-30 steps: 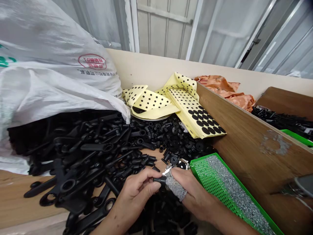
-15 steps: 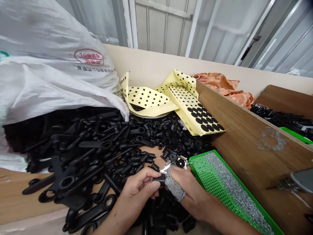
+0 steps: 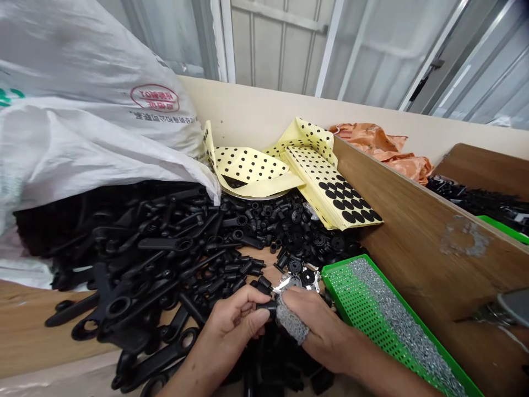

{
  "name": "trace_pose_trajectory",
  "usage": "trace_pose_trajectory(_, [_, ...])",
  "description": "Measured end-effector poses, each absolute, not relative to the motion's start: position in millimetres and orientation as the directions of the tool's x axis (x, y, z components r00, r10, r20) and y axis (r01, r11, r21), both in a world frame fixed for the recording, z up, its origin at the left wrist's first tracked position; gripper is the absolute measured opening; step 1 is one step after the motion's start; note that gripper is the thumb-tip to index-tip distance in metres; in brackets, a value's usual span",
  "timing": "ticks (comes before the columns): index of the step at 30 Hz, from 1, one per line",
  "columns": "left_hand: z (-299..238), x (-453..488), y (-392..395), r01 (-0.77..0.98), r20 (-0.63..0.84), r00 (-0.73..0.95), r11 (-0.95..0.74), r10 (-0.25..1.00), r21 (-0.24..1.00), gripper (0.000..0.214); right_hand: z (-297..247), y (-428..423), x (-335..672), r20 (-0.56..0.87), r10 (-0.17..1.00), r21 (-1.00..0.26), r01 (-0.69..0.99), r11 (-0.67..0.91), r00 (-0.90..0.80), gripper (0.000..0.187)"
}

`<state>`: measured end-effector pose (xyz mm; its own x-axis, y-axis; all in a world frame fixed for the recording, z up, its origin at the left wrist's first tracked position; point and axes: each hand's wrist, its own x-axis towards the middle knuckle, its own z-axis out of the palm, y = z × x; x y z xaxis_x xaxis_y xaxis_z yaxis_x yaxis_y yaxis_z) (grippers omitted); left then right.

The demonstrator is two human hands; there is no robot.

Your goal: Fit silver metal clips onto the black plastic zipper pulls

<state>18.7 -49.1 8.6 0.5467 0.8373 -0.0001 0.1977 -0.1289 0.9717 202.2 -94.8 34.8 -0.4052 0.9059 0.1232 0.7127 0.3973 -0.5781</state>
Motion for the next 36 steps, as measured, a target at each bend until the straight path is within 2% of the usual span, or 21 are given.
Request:
trace_pose_trajectory(3, [7.0,14.7,-50.7,0.321,0.153,0.571,-0.391,0.807,0.863,0.009,32.3,-95.1,204.6,0.119,0.897,-0.571,0.710,0.413,-0.426,0.024])
trace_pose_trajectory(6, [1.8,12.6,-56.5,0.302,0.318,0.587,-0.566,0.745,0.768,0.009,24.4,-99.5,205.5,0.099,0.910,-0.632,0.681,0.370,-0.403,0.023])
trace_pose_trajectory(9, [-4.1,13.7,-61.0,0.255,0.423,0.554,-0.630,0.717,0.733,0.015,14.9,-101.8,204.2,0.047,0.936,-0.712,0.645,0.277,-0.350,0.022])
trace_pose_trajectory(14, [-1.1,11.9,-40.2,0.341,0.391,0.530,-0.612,0.752,0.714,0.010,18.1,-84.2,201.9,0.028,0.938,-0.716,0.648,0.261,-0.346,0.028])
trace_pose_trajectory(17, [4.2,2.2,-12.3,0.508,0.295,0.457,-0.519,0.839,0.688,0.010,26.4,-61.6,207.9,0.030,0.941,-0.604,0.744,0.286,-0.338,0.014])
trace_pose_trajectory(21, [3.9,-12.7,14.4,0.661,0.217,0.372,-0.421,0.903,0.622,0.018,23.8,-33.5,217.8,0.086,0.951,-0.176,0.935,0.309,-0.298,0.015])
trace_pose_trajectory(24, [-0.8,-17.5,19.2,0.680,0.183,0.383,-0.411,0.905,0.607,0.018,16.4,-20.7,215.1,0.058,0.928,-0.005,0.930,0.369,-0.368,0.019])
trace_pose_trajectory(30, [-9.6,-22.8,20.2,0.686,0.185,0.400,-0.427,0.898,0.589,0.018,2.4,-6.1,199.3,0.018,0.909,0.044,0.908,0.416,-0.417,0.011])
trace_pose_trajectory(36, [-5.3,-32.0,22.7,0.699,0.240,0.462,-0.517,0.854,0.494,0.018,-10.8,4.9,193.8,-0.005,0.911,0.019,0.911,0.413,-0.413,0.016])
